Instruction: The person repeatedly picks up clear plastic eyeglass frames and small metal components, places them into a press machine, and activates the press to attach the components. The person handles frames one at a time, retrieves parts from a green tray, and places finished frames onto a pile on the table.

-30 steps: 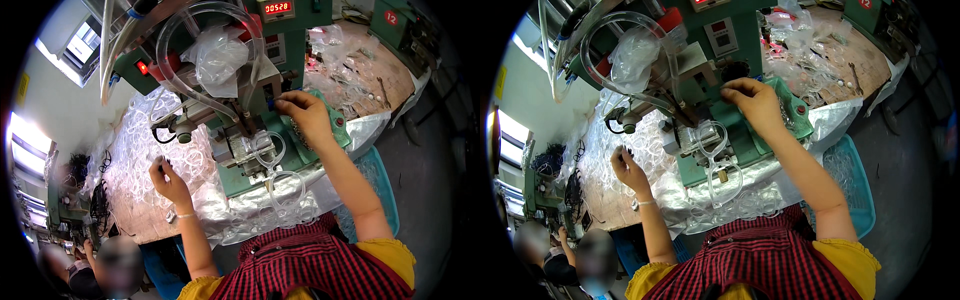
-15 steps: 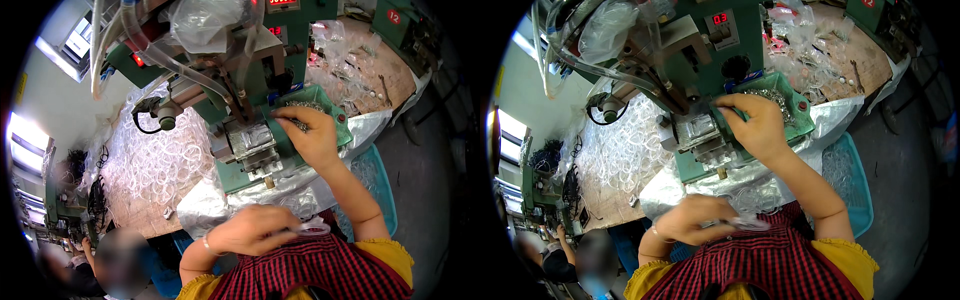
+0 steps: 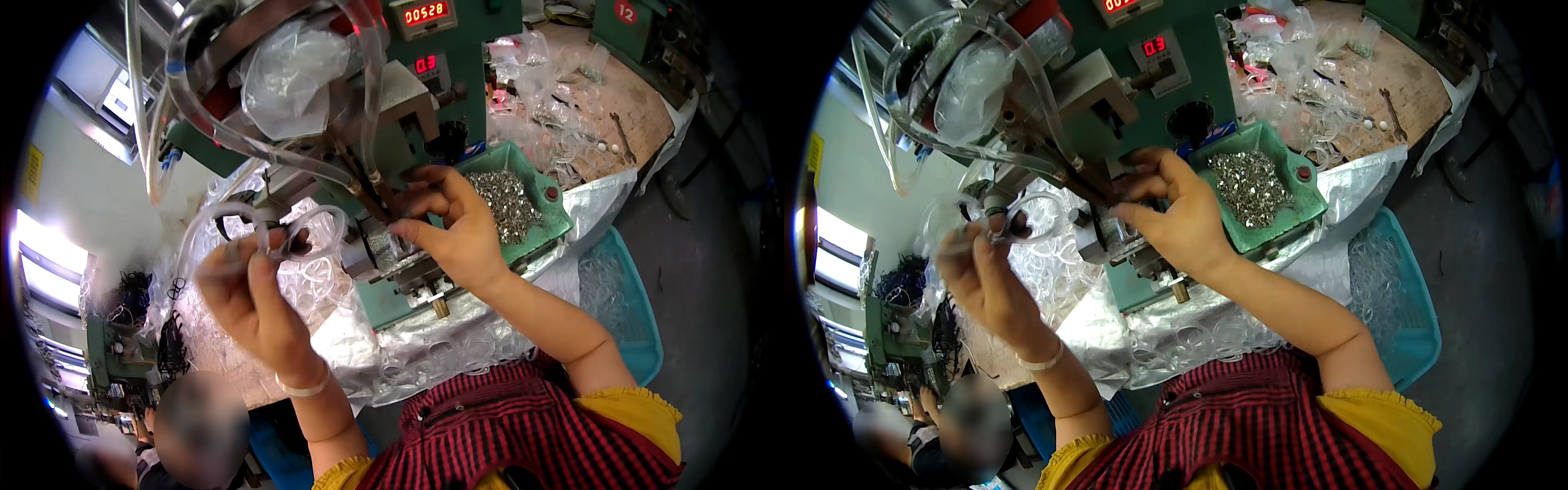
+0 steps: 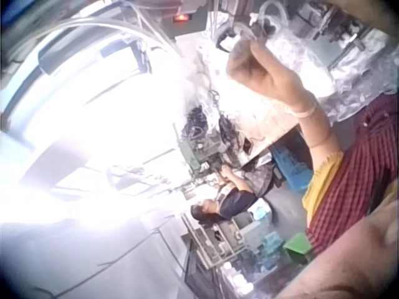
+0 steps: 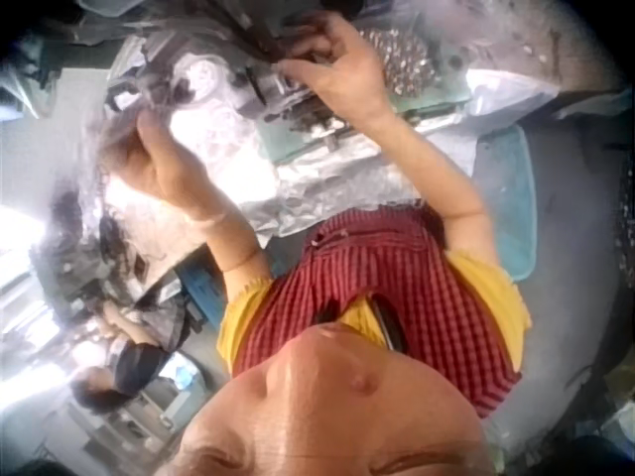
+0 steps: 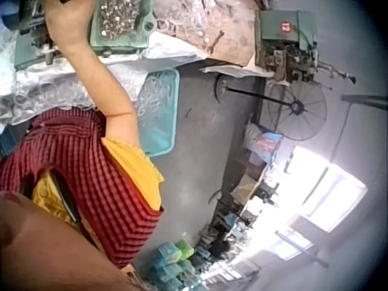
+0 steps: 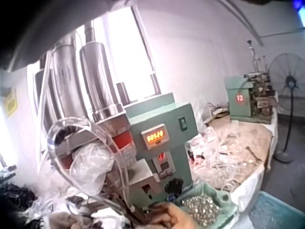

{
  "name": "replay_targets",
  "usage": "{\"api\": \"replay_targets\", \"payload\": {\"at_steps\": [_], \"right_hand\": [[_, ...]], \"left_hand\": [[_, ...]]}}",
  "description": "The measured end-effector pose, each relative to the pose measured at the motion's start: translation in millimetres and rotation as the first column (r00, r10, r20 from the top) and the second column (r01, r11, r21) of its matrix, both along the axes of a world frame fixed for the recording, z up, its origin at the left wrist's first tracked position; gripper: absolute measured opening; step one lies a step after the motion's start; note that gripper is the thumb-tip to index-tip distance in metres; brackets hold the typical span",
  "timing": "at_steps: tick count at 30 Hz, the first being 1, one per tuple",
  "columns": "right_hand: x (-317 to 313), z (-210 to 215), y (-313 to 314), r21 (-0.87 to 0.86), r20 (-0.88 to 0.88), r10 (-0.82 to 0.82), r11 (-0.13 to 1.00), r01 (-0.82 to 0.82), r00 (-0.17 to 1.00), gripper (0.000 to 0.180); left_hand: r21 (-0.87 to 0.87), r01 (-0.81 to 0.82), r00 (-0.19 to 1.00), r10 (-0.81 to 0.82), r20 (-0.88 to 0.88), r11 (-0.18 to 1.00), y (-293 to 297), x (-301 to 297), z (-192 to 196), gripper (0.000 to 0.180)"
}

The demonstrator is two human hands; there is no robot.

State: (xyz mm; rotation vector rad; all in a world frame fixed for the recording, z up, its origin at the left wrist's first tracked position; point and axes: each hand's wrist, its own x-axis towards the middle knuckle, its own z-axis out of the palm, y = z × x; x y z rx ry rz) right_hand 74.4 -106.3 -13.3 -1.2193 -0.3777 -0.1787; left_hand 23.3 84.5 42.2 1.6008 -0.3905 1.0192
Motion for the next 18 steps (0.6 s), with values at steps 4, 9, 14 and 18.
{"api": "replay_targets", "payload": {"at_steps": [4,9,14,18], "right_hand": [[-4,0,1,0.069,-0.099,-0.019,0.997,0.026,0.995,0.05],[-35,21,-6,0.027,-0.133,-0.021,0.999,0.025,0.991,0.055],[1,-2,-68,-0.488,0.276,-0.267,0.789,0.374,0.923,0.034],[32,-68,-120,-0.631,0.357,-0.503,0.491,0.6,0.787,0.029]], "left_hand": [[-0.084,0.119,0.988,-0.109,0.108,0.989,-3,15,-2,0.019],[-0.069,0.125,0.984,-0.115,0.132,0.99,-14,4,-6,0.011],[0.762,0.05,0.962,-0.237,0.138,0.646,-32,-16,-28,0.015],[0.821,-0.135,0.914,-0.251,0.32,0.555,-54,-1,-39,0.024]]}}
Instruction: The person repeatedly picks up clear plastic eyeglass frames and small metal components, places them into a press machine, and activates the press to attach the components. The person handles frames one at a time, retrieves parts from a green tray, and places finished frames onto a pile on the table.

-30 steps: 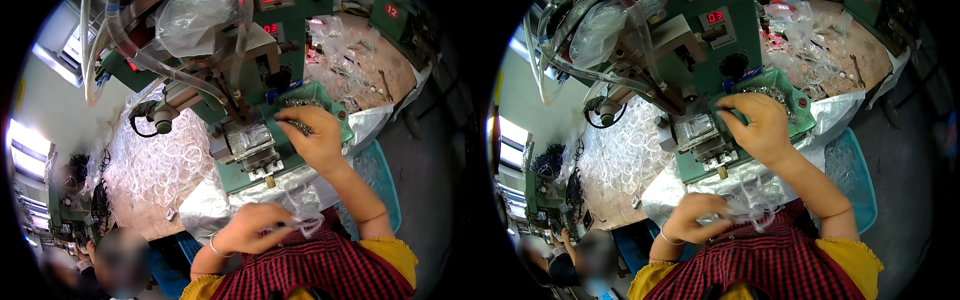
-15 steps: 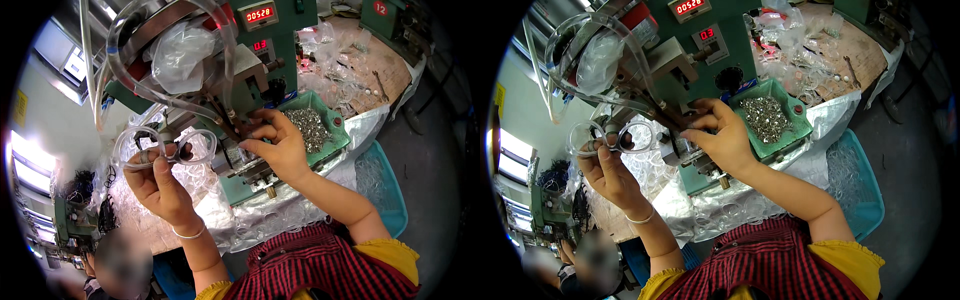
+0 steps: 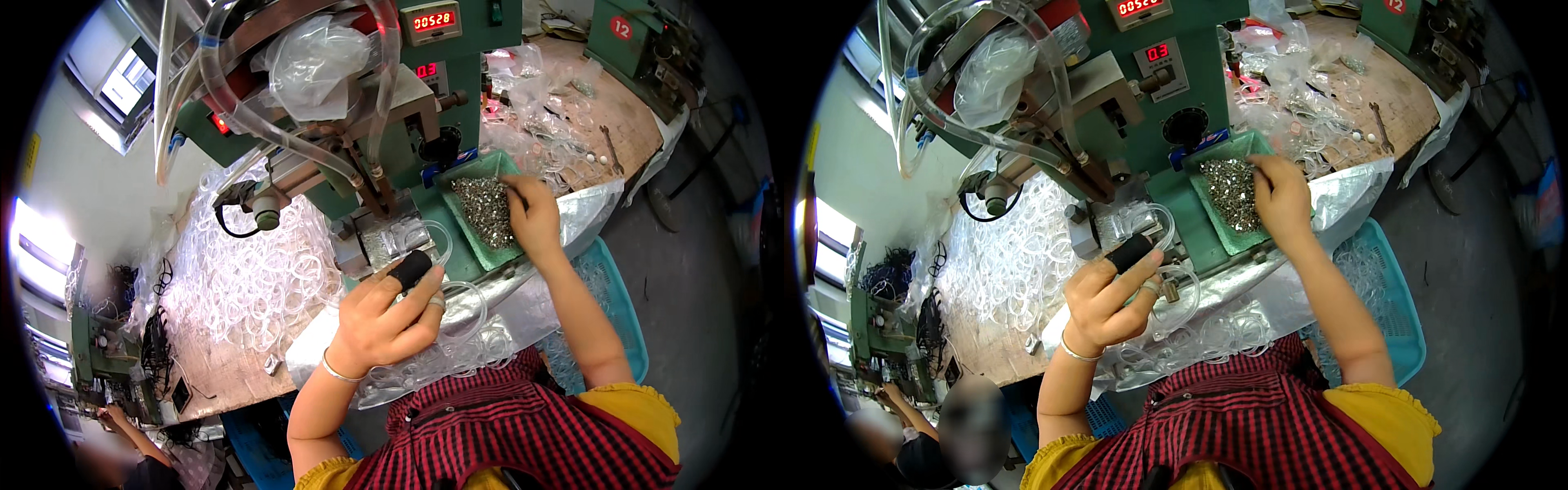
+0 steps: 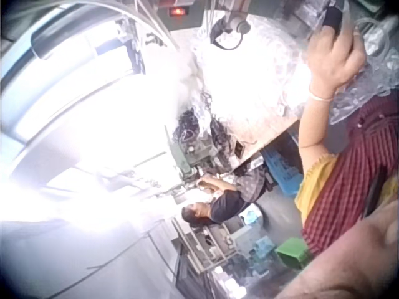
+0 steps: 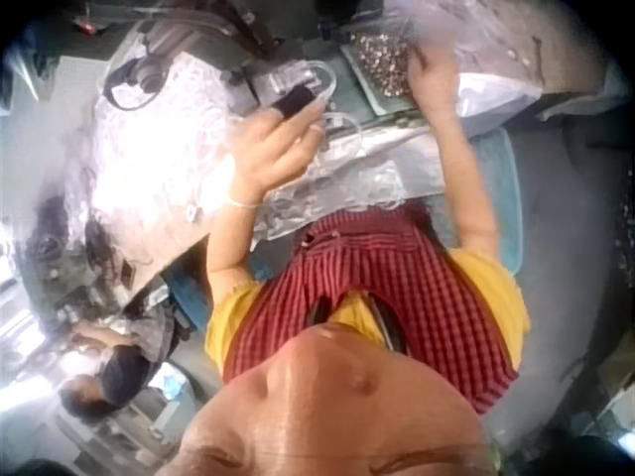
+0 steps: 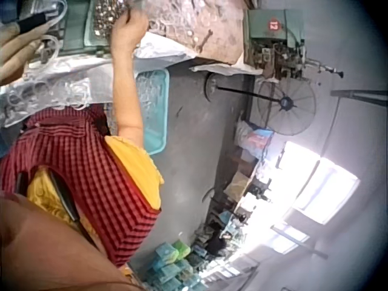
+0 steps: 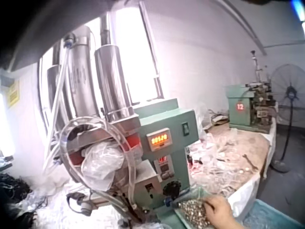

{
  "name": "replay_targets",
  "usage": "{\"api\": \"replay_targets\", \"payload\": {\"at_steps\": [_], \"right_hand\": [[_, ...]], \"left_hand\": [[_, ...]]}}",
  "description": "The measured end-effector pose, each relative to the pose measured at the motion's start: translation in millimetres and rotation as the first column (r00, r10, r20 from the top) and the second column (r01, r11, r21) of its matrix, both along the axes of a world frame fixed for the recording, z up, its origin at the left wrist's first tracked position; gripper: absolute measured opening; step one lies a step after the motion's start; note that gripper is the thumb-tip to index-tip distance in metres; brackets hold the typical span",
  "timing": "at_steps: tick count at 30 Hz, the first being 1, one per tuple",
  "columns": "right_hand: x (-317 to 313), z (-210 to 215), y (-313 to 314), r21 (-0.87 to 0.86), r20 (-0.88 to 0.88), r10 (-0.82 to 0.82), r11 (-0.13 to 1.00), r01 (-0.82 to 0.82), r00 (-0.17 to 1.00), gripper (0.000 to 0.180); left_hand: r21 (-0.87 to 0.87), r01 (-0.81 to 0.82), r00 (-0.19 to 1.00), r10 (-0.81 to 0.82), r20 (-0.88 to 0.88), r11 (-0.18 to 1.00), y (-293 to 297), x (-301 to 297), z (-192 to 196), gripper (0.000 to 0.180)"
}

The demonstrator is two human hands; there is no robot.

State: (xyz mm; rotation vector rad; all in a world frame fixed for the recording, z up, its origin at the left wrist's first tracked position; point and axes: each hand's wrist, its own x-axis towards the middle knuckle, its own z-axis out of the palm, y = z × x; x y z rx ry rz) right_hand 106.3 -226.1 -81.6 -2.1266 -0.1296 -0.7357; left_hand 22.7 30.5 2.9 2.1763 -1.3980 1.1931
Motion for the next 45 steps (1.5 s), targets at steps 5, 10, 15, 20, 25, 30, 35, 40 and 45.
{"api": "replay_targets", "payload": {"at_steps": [5,10,15,20,25,30,35,40,45], "right_hand": [[17,-6,41,-0.371,0.291,0.261,0.918,-0.143,0.92,0.023],[23,-11,26,-0.46,0.085,0.135,0.884,-0.081,0.987,0.015],[-8,4,17,-0.031,0.119,-0.03,0.999,0.034,0.992,0.01],[-16,-17,29,-0.439,0.079,0.084,0.897,-0.041,0.993,0.021],[35,-8,18,-0.554,0.141,0.207,0.827,-0.097,0.968,0.021],[-5,-6,-9,0.565,-0.09,0.146,0.822,-0.071,0.985,0.013],[13,-21,14,0.812,-0.056,0.092,0.583,-0.008,0.994,0.02],[17,-1,34,0.64,-0.043,0.237,0.753,-0.156,0.97,0.022],[-19,52,24,0.4,-0.057,0.452,0.827,-0.394,0.89,0.019]], "left_hand": [[-0.035,-0.002,1.0,0.001,-0.024,0.999,0,-1,-4,0.021],[-0.177,-0.039,0.986,0.009,-0.166,0.983,-9,-10,-15,0.023],[-0.366,-0.076,0.969,-0.018,-0.246,0.927,-17,-17,-34,0.024],[-0.369,-0.088,0.959,-0.022,-0.283,0.925,-16,-16,-36,0.027],[-0.25,-0.203,0.898,0.078,-0.433,0.947,-10,-39,-29,0.029],[-0.278,-0.603,0.794,0.532,-0.294,0.748,73,-82,-57,0.024],[-0.557,-0.751,0.66,0.39,-0.641,0.355,146,-26,-70,0.013],[-0.262,-0.768,0.624,0.591,-0.512,0.584,174,8,-92,0.019],[0.355,-0.63,0.488,0.708,-0.51,0.69,177,37,-88,0.018]]}}
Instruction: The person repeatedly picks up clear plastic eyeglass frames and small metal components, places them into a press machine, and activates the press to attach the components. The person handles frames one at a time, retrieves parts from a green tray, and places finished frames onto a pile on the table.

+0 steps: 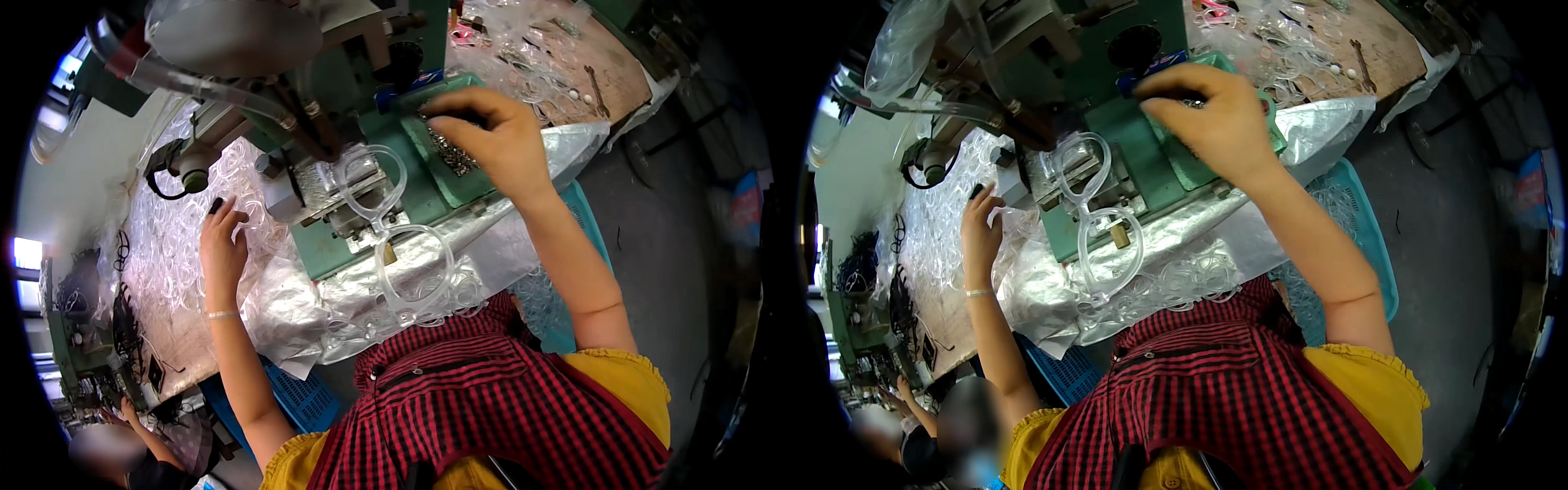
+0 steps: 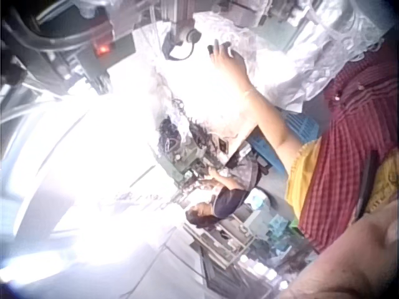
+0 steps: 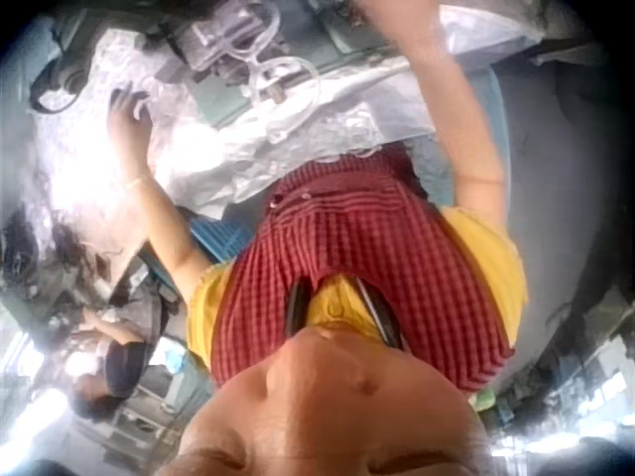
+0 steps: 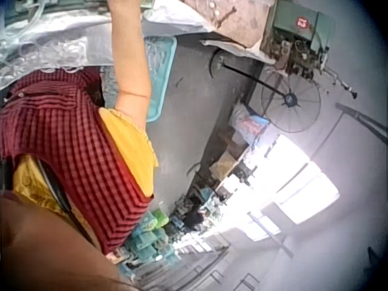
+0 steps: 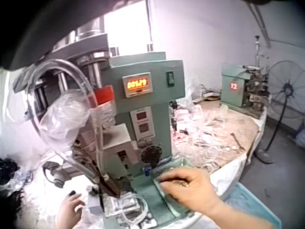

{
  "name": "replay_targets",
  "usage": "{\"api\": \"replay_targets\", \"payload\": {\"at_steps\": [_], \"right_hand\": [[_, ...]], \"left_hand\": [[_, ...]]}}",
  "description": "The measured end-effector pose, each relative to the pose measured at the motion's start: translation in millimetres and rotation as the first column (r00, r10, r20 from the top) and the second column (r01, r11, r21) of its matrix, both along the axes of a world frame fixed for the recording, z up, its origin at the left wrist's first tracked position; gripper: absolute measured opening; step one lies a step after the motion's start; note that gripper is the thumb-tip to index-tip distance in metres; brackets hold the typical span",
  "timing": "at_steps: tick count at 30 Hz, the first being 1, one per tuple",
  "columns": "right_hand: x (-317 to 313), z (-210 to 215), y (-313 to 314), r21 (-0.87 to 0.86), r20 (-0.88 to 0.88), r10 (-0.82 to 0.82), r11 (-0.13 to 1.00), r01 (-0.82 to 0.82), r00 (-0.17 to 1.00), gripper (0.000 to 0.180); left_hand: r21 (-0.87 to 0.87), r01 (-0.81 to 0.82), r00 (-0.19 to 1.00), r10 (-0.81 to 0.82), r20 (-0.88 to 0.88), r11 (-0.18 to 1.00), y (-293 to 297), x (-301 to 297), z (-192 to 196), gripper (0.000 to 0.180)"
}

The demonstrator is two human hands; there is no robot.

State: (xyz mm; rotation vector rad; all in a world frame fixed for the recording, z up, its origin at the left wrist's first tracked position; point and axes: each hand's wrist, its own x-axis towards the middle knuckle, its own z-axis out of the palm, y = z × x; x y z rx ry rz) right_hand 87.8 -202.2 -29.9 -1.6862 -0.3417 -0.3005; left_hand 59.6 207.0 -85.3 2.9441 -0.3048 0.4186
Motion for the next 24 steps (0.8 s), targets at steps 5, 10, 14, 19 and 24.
{"api": "replay_targets", "payload": {"at_steps": [5,10,14,19,24], "right_hand": [[10,25,48,0.019,0.066,0.199,0.98,-0.2,0.978,0.021],[6,13,69,0.222,-0.013,0.151,0.964,-0.145,0.988,0.042],[3,24,70,0.361,-0.162,0.323,0.899,-0.248,0.933,0.047],[-14,29,87,0.525,-0.185,0.318,0.832,-0.18,0.93,0.046],[-15,29,86,0.403,-0.136,0.211,0.905,-0.14,0.968,0.043]], "left_hand": [[-0.08,-0.017,0.949,0.042,0.311,0.997,-4,4,-10,0.017],[-0.774,0.187,0.736,0.436,0.518,0.604,-44,-24,4,0.014],[-0.732,0.651,0.714,0.165,0.68,0.201,-105,-46,91,0.012],[-0.654,0.705,0.658,0.09,0.748,0.276,-131,-11,119,0.018],[-0.667,0.652,0.689,0.085,0.72,0.362,-131,-15,112,0.02]]}}
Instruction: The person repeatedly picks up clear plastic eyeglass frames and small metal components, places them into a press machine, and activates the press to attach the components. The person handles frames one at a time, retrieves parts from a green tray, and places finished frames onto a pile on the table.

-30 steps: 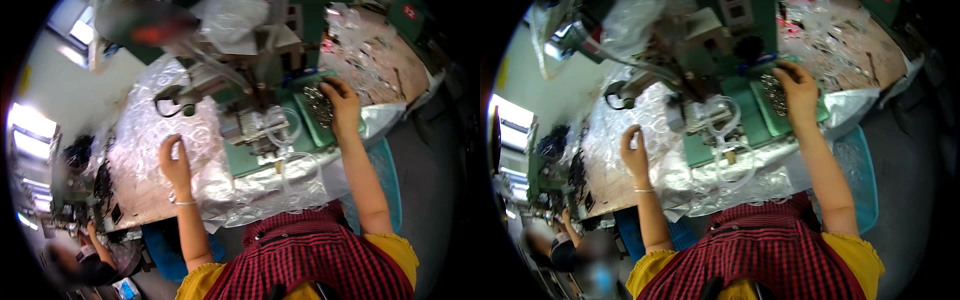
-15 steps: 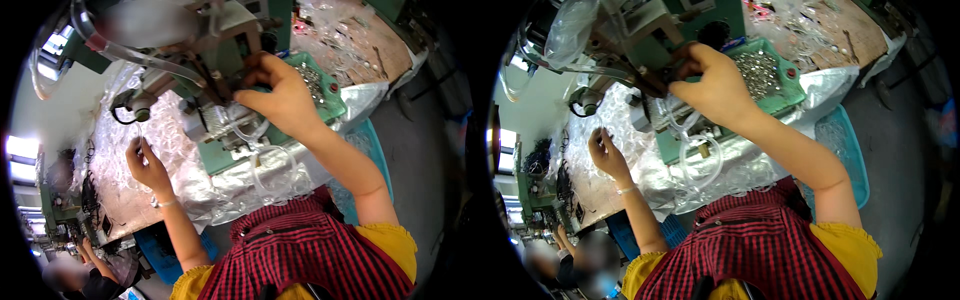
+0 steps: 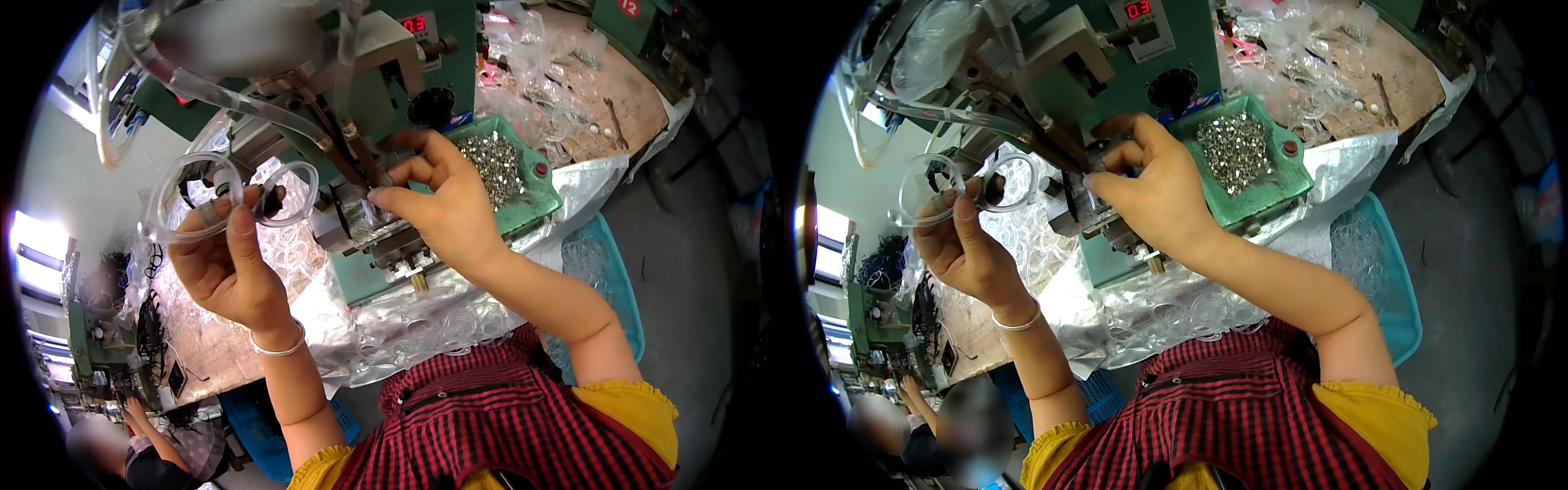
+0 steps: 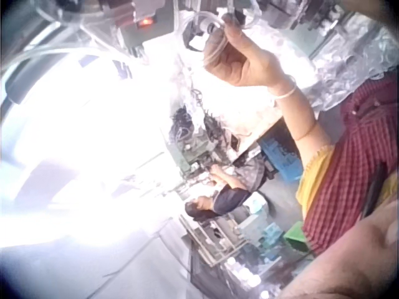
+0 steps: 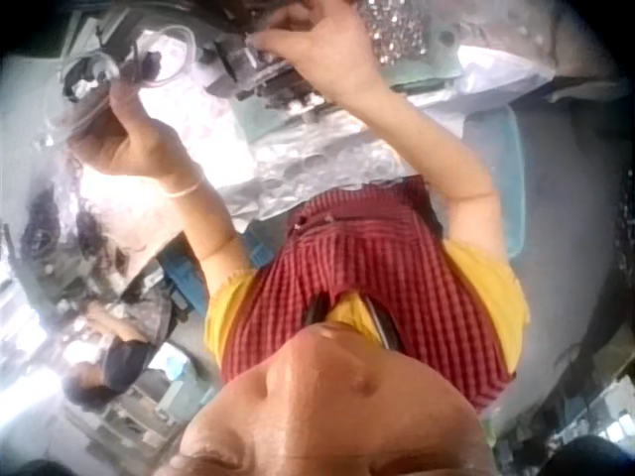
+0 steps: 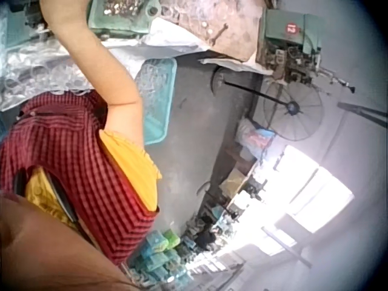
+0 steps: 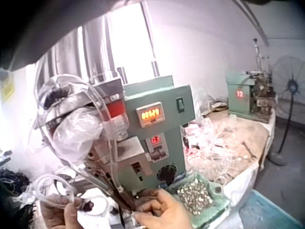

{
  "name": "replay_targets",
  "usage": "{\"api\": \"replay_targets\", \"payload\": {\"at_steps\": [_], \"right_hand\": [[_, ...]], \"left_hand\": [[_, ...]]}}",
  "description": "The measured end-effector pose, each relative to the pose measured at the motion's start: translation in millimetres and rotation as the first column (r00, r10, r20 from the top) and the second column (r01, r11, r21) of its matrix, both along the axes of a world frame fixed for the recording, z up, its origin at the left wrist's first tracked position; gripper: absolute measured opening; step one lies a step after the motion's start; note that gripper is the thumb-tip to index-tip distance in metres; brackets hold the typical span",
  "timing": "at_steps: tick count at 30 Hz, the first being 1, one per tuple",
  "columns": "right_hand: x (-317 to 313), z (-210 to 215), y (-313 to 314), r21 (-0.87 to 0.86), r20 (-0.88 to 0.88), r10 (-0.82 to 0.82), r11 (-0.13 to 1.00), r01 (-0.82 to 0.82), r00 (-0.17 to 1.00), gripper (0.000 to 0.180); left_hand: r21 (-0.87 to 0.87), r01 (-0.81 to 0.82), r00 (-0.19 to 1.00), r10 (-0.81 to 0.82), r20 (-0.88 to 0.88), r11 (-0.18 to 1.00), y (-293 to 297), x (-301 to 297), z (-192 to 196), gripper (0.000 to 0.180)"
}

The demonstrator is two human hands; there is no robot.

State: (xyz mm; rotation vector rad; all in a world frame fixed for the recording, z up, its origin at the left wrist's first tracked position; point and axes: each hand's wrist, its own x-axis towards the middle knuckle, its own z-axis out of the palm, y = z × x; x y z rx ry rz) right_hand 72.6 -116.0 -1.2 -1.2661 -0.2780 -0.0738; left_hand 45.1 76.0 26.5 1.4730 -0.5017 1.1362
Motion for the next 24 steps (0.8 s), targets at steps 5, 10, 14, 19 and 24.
{"api": "replay_targets", "payload": {"at_steps": [5,10,14,19,24], "right_hand": [[4,-8,6,0.077,0.0,-0.014,0.997,0.014,1.0,0.044],[-13,10,-4,-0.009,-0.023,0.059,0.998,-0.059,0.998,0.053],[-6,4,-35,-0.272,0.192,0.126,0.96,-0.071,0.973,0.054],[53,-50,-93,-0.113,0.338,-0.476,0.836,0.536,0.812,0.044],[3,-93,-138,-0.341,0.308,-0.563,0.688,0.641,0.767,0.025]], "left_hand": [[0.03,-0.018,0.998,0.02,-0.06,0.999,0,-1,9,0.022],[0.13,0.064,0.998,-0.068,0.021,0.989,-1,-11,6,0.015],[0.751,-0.09,0.987,-0.043,0.155,0.654,-25,-37,-12,0.018],[0.807,-0.205,0.955,-0.067,0.289,0.554,-48,-13,-37,0.024],[0.768,-0.149,0.975,-0.037,0.219,0.623,-45,-18,-51,0.028]]}}
